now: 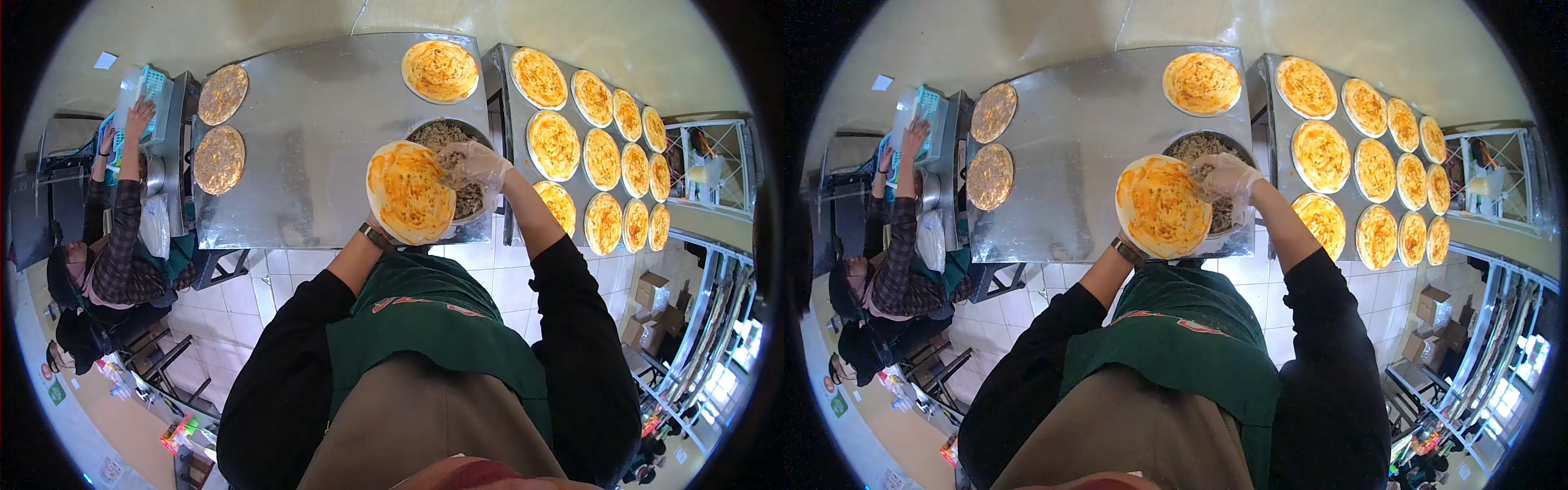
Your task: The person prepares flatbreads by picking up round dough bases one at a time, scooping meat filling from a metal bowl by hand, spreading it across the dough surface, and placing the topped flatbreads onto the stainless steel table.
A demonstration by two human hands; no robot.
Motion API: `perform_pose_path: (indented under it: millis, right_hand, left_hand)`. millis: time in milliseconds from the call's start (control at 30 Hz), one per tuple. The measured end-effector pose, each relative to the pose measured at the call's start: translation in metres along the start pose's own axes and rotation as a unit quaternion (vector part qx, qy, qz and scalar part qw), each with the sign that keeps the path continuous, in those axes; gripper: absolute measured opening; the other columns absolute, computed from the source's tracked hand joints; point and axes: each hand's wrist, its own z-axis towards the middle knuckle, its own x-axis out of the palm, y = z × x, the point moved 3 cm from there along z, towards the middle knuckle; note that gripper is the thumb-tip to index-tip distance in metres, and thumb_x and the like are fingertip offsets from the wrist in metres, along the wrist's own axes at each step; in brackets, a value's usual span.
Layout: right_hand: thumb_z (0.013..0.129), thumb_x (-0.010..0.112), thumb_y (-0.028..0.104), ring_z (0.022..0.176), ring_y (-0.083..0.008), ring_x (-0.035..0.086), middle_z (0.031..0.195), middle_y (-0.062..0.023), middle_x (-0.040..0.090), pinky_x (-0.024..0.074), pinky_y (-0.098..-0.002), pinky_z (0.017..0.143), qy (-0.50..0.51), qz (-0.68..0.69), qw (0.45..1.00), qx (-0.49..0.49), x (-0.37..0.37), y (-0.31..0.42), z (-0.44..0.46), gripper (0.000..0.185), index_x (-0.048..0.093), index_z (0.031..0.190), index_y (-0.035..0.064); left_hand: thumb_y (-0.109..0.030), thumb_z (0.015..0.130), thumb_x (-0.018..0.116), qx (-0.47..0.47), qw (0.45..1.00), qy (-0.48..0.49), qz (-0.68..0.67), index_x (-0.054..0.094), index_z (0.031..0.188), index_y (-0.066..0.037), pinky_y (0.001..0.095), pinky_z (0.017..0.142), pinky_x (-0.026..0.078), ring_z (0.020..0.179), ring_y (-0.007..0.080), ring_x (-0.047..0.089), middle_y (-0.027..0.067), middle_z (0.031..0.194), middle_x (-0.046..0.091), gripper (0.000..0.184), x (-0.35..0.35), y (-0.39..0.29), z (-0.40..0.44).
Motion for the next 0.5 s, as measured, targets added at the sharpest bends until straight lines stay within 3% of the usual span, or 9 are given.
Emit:
perform_pose_path:
  millis: [33,100,167,200,267,400,467,500]
  right_hand:
    - [0.07,0.064,0.012,0.08,-0.0223,0.065,0.089,-0.012,0.068,0.0521,-0.0307,0.072,-0.031,-0.09,0.995,-0.027,-0.003,0.022,-0.005,0.03,0.068,0.1,0.0091]
    - [0.07,0.066,0.014,0.082,-0.0242,0.065,0.089,-0.0129,0.068,0.0512,-0.0334,0.075,-0.008,-0.096,0.994,-0.043,-0.003,0.03,0.002,0.035,0.067,0.105,0.0098]
    - [0.077,0.064,0.007,0.091,-0.0244,0.062,0.098,-0.0152,0.067,0.0474,-0.0332,0.089,0.029,-0.047,0.993,0.103,-0.001,0.044,0.002,0.032,0.064,0.109,0.0049]
    - [0.077,0.064,0.007,0.091,-0.0244,0.062,0.098,-0.0152,0.067,0.0474,-0.0332,0.089,0.03,-0.048,0.993,0.103,-0.002,0.044,0.002,0.032,0.064,0.109,0.0049]
    - [0.08,0.06,0.007,0.092,-0.0289,0.063,0.1,-0.0162,0.067,0.0479,-0.0343,0.09,-0.011,-0.15,0.987,0.049,-0.008,0.047,0.003,0.031,0.064,0.111,0.0051]
    - [0.084,0.059,0.011,0.099,-0.0324,0.062,0.106,-0.0171,0.066,0.0467,-0.0376,0.093,-0.027,-0.169,0.985,-0.007,-0.004,0.035,-0.008,0.03,0.062,0.113,0.0041]
    - [0.091,0.057,0.022,0.11,-0.0352,0.058,0.124,-0.019,0.058,0.0441,-0.0407,0.097,-0.085,-0.18,0.973,-0.119,0.014,0.037,-0.021,0.037,0.056,0.124,0.0058]
    - [0.091,0.057,0.022,0.11,-0.0352,0.058,0.124,-0.019,0.058,0.0441,-0.0407,0.097,-0.085,-0.179,0.973,-0.12,0.029,0.036,-0.03,0.037,0.056,0.124,0.0058]
  left_hand:
    - [-0.051,0.096,0.037,-0.003,1.0,0.003,-0.003,0.038,0.142,-0.013,0.0506,0.103,0.041,0.126,0.0309,0.047,0.0128,0.141,0.045,0.06,0.001,0.004,0.002]
    - [-0.051,0.096,0.037,-0.008,1.0,0.007,-0.008,0.038,0.142,-0.013,0.0505,0.103,0.041,0.126,0.0307,0.047,0.0128,0.141,0.045,0.059,0.003,0.012,0.005]
    - [-0.051,0.096,0.037,-0.013,1.0,0.009,-0.014,0.038,0.142,-0.013,0.0504,0.103,0.041,0.126,0.0306,0.047,0.0127,0.141,0.045,0.059,0.004,0.017,0.008]
    - [-0.051,0.096,0.037,-0.016,1.0,0.009,-0.017,0.038,0.142,-0.013,0.0504,0.103,0.041,0.126,0.0306,0.047,0.0126,0.141,0.045,0.059,0.004,0.02,0.008]
    - [-0.051,0.096,0.037,-0.022,0.999,0.01,-0.023,0.038,0.142,-0.013,0.0503,0.103,0.041,0.126,0.0304,0.047,0.0126,0.141,0.045,0.059,0.003,0.021,0.005]
    - [-0.051,0.096,0.037,-0.032,0.999,0.008,-0.034,0.038,0.142,-0.013,0.0501,0.103,0.041,0.126,0.0302,0.047,0.0124,0.141,0.045,0.059,0.002,0.023,-0.002]
    - [-0.051,0.096,0.037,-0.037,0.999,0.008,-0.038,0.038,0.142,-0.013,0.05,0.103,0.041,0.126,0.0301,0.047,0.0123,0.141,0.045,0.059,0.003,0.02,-0.004]
    - [-0.051,0.096,0.037,-0.04,0.998,0.008,-0.04,0.038,0.142,-0.013,0.05,0.103,0.041,0.126,0.03,0.047,0.0123,0.141,0.045,0.059,0.003,0.018,-0.005]
